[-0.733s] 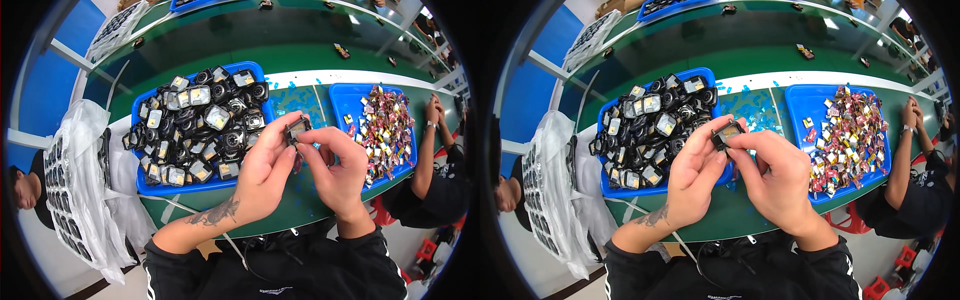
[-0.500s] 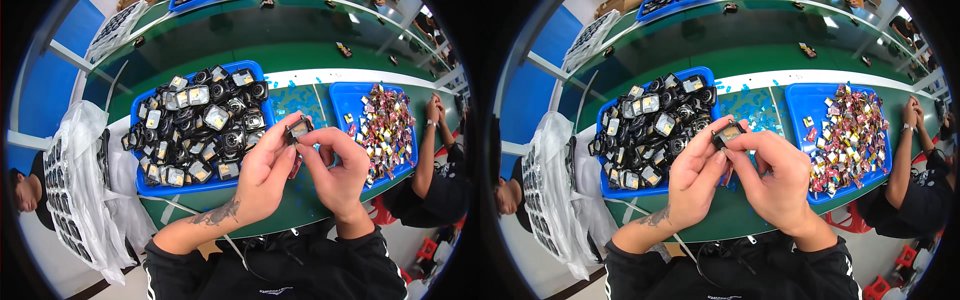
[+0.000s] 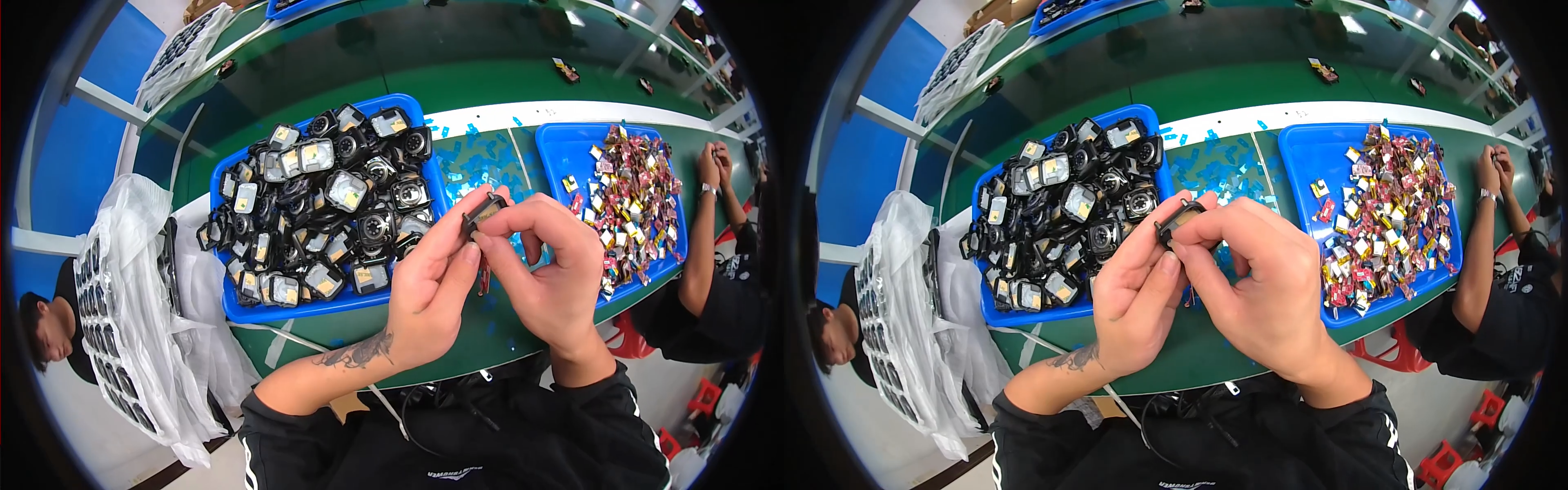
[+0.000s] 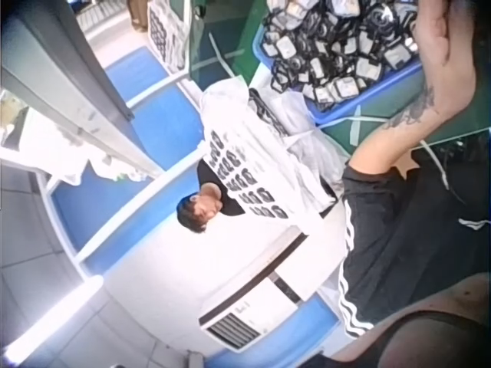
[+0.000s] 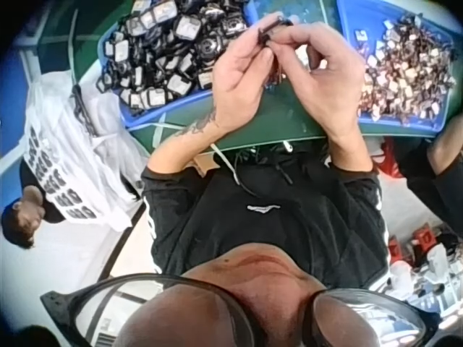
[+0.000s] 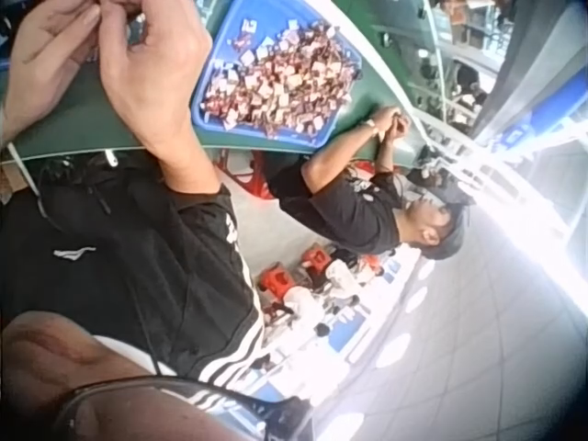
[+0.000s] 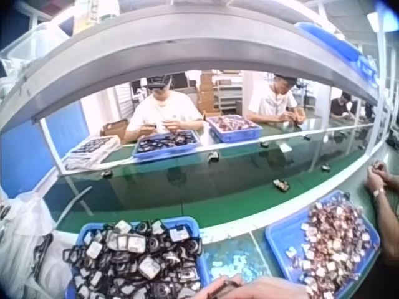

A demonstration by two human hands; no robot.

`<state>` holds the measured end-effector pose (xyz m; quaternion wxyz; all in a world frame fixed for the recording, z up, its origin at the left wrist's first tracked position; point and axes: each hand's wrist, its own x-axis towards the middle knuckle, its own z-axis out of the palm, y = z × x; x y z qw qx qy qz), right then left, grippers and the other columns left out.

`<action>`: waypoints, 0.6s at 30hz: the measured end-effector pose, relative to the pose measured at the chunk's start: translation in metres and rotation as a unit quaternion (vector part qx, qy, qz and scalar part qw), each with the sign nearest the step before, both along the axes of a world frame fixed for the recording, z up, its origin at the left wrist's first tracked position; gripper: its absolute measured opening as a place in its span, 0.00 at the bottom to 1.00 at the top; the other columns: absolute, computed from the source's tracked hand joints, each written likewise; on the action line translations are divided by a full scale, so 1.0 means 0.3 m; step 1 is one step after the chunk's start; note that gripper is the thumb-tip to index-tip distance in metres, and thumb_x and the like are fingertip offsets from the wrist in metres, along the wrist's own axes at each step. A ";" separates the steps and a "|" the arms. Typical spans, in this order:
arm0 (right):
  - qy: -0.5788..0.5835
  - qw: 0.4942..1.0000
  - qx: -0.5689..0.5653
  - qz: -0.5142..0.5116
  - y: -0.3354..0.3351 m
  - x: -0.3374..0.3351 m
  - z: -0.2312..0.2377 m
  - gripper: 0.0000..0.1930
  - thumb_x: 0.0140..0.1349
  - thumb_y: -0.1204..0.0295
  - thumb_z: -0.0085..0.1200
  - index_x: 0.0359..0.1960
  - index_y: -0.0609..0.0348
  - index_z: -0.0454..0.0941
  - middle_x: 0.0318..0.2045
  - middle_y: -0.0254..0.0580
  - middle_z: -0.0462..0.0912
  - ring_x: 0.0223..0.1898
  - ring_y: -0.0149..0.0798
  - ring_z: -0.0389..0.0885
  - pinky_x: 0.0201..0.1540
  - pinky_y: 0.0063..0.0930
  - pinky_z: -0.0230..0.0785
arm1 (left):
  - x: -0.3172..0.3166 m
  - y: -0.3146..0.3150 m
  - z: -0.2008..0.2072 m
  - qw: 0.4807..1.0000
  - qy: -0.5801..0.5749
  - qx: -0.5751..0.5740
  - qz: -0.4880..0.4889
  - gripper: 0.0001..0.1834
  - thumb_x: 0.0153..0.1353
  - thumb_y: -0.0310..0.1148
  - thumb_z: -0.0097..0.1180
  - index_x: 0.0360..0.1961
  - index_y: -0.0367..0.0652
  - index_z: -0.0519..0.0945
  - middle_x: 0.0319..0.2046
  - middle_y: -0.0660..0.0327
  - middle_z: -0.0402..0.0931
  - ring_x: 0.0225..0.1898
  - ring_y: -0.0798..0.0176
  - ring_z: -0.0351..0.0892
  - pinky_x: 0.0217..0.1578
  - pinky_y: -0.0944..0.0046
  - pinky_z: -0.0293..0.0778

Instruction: The recorder is assembling small electronics, possibly smartwatches, by connecting ribbon cables and attaching internal components.

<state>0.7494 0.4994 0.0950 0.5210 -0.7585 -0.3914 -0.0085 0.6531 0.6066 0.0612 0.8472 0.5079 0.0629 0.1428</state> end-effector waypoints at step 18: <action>0.081 0.991 0.075 0.070 -0.012 0.052 -0.037 0.18 0.43 0.79 0.70 0.30 0.60 0.70 0.28 0.35 0.72 0.32 0.29 0.71 0.36 0.23 0.66 | 0.021 0.014 -0.003 0.997 -0.035 -0.049 0.045 0.23 0.75 0.29 0.38 0.68 0.33 0.60 0.60 0.56 0.71 0.48 0.73 0.75 0.39 0.75 0.71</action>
